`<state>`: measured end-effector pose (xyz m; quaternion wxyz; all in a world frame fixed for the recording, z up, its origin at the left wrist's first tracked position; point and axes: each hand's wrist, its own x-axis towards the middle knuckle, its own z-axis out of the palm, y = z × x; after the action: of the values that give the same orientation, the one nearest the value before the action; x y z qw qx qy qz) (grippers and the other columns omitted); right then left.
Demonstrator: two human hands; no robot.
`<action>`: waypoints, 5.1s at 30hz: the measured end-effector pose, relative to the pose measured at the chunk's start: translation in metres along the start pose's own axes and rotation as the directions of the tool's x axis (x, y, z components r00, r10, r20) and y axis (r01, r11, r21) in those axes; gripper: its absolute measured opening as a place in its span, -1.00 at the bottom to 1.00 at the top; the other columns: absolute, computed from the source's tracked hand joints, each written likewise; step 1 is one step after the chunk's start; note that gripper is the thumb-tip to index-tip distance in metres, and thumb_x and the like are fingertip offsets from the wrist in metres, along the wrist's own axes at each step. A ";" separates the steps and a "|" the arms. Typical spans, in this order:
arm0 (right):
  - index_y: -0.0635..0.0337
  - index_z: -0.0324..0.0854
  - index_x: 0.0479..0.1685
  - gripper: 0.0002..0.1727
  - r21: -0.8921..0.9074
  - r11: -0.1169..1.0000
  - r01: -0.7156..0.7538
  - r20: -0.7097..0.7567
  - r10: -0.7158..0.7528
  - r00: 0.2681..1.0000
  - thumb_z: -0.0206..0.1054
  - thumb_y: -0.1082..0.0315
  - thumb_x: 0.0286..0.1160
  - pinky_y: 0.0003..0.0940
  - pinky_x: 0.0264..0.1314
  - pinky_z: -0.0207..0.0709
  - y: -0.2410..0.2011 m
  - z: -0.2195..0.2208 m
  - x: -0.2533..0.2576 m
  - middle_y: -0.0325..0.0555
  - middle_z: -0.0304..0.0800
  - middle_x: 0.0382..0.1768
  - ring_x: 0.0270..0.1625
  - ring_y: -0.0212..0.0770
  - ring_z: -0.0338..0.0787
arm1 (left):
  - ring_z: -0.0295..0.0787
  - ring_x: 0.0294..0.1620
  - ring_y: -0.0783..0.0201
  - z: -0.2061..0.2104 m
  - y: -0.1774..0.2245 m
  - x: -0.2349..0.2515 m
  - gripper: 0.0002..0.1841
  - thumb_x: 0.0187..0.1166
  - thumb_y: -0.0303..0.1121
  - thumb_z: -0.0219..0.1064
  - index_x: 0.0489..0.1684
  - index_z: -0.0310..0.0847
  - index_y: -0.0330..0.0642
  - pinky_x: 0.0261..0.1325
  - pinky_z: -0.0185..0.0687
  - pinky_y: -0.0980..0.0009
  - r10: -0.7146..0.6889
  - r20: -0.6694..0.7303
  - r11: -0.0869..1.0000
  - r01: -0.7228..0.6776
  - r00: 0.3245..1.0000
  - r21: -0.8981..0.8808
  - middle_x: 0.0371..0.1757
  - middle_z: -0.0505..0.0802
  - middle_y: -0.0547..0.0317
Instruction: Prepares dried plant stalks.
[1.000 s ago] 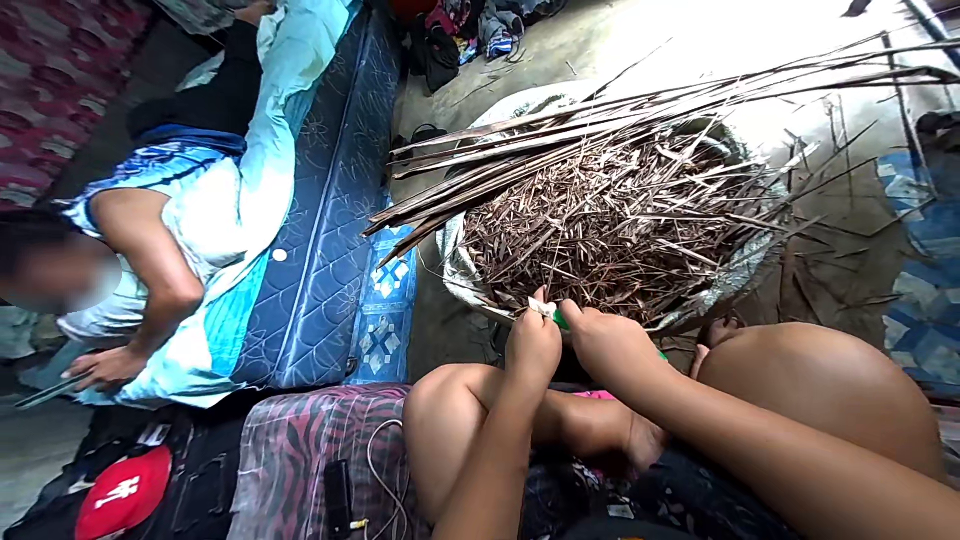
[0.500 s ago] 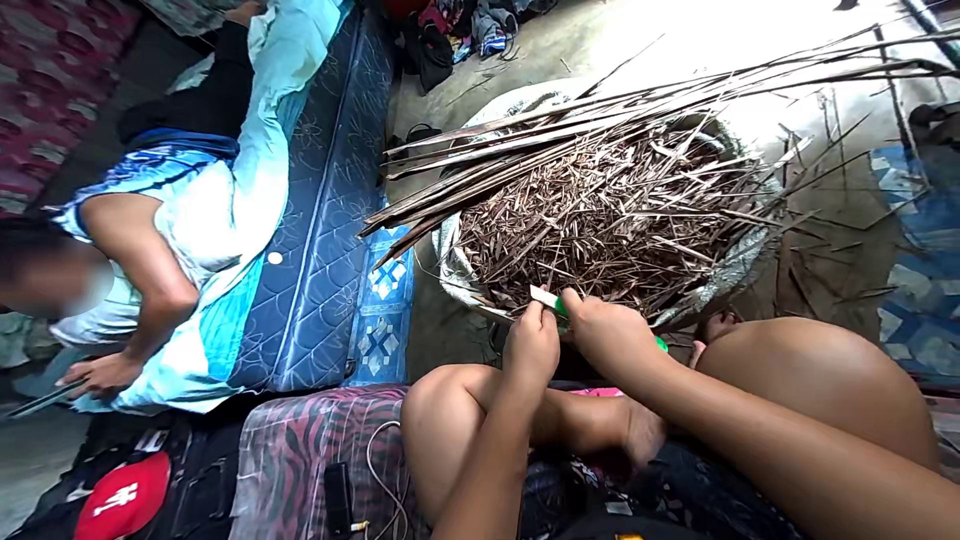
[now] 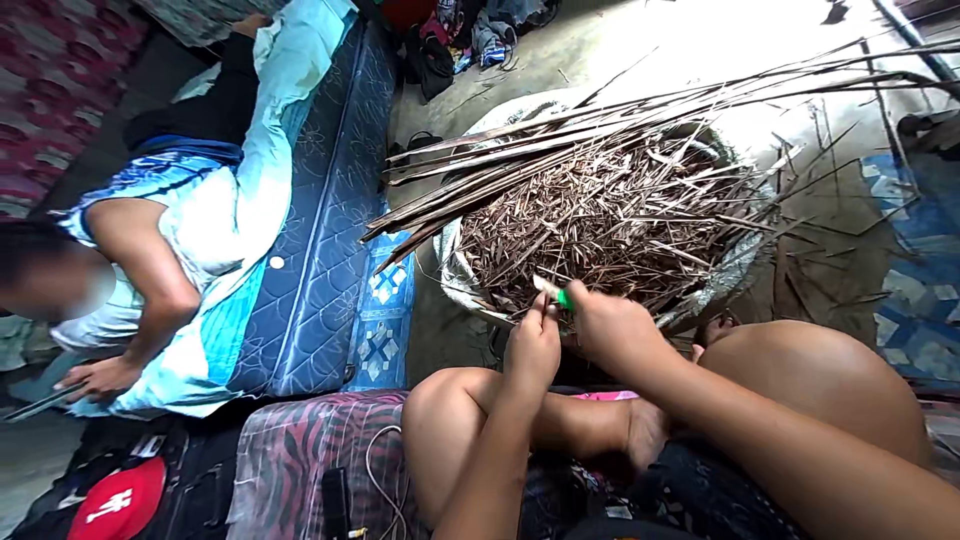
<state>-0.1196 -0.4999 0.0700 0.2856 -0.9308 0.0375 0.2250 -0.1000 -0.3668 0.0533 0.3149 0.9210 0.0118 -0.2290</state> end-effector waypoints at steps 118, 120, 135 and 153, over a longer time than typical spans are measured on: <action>0.23 0.38 0.53 -0.60 -0.031 0.997 -0.075 0.015 0.076 0.997 -0.07 0.46 0.80 0.19 0.13 0.66 -0.001 0.007 0.018 0.28 0.75 0.18 0.24 0.29 0.82 | 0.77 0.06 0.17 0.007 -0.005 -0.011 -0.55 0.88 -0.38 -0.06 0.67 0.42 -0.32 0.30 0.58 0.25 0.069 -0.141 0.997 -0.071 0.988 -0.007 0.12 0.84 -0.12; 0.23 0.37 0.50 -0.63 0.029 0.999 -0.013 0.102 0.010 0.995 0.01 0.38 0.80 0.27 0.15 0.63 -0.003 0.006 0.004 0.30 0.77 0.13 0.24 0.33 0.81 | 0.74 0.33 0.05 0.005 -0.005 -0.011 -0.60 0.85 -0.44 -0.05 0.50 0.55 -0.40 0.48 0.50 0.14 0.052 -0.121 0.998 -0.055 0.991 -0.021 0.31 0.80 -0.22; 0.25 0.42 0.51 -0.60 -0.074 0.997 -0.028 -0.023 0.026 0.999 0.12 0.42 0.75 0.19 -0.02 0.68 -0.002 0.033 0.021 0.31 0.75 0.12 0.11 0.32 0.85 | 0.76 -0.10 0.20 0.005 -0.008 -0.006 -0.55 0.88 -0.36 0.00 0.63 0.42 -0.41 0.17 0.61 0.28 -0.007 -0.082 0.997 0.001 0.997 -0.073 -0.07 0.85 -0.11; 0.18 0.40 0.47 -0.64 0.086 0.995 -0.044 0.137 0.032 0.990 -0.05 0.33 0.84 0.31 0.20 0.60 0.010 -0.001 0.005 0.29 0.78 0.11 0.24 0.33 0.80 | 0.72 -0.25 0.18 0.007 -0.015 -0.011 -0.54 0.90 -0.17 -0.04 0.67 0.48 -0.03 -0.03 0.62 0.15 0.006 -0.025 1.000 -0.006 1.000 0.011 -0.10 0.84 0.01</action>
<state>-0.1173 -0.5082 0.0633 0.3242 -0.8989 0.0460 0.2912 -0.1156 -0.3573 0.0447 0.3103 0.9256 0.0116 -0.2166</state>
